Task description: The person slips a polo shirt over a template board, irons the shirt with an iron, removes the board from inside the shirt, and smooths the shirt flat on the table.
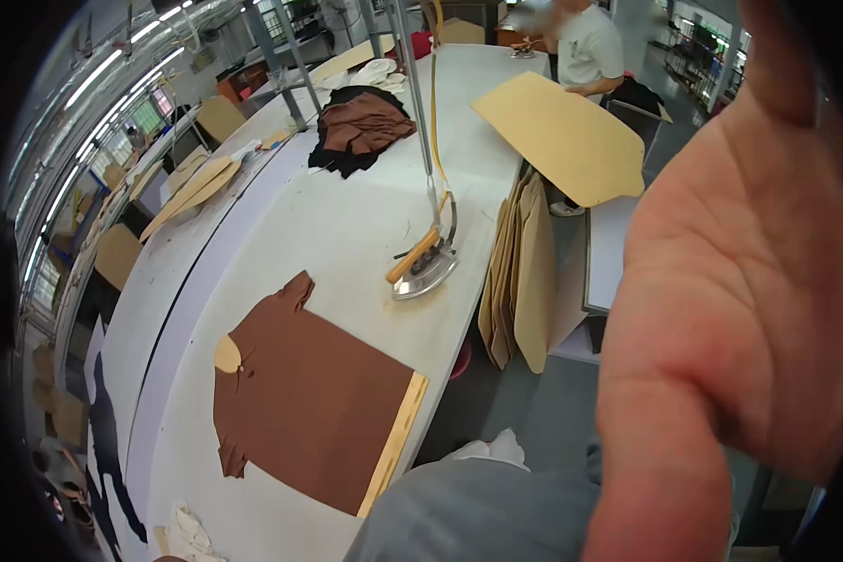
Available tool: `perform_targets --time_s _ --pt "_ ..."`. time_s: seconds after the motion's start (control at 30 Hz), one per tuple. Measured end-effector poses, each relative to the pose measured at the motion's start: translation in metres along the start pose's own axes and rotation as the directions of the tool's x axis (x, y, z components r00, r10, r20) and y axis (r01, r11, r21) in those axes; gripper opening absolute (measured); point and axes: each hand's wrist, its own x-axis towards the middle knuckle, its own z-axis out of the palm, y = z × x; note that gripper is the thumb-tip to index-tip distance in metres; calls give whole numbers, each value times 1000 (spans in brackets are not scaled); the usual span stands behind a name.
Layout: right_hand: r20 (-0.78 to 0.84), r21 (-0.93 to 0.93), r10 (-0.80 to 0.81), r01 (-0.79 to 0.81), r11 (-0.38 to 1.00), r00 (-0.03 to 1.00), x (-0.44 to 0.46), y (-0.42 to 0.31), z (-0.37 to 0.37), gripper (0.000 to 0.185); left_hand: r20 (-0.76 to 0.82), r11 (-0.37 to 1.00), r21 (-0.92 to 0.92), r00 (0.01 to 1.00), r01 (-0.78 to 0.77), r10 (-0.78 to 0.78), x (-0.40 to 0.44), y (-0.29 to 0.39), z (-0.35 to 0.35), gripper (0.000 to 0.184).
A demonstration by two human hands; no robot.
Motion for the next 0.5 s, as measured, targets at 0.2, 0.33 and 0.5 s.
perform_targets --time_s 0.2,0.33,0.5 --pt "-3 -99 -3 2 995 1000 0 -34 -33 74 -62 997 -6 995 -78 78 21 16 20 64" --pt "117 -218 295 -265 939 948 -80 -32 -46 53 -91 993 29 989 -118 120 43 53 36 63" --pt "206 -277 444 -383 881 872 -115 -43 -48 39 -117 991 117 989 -72 85 36 81 43 61"
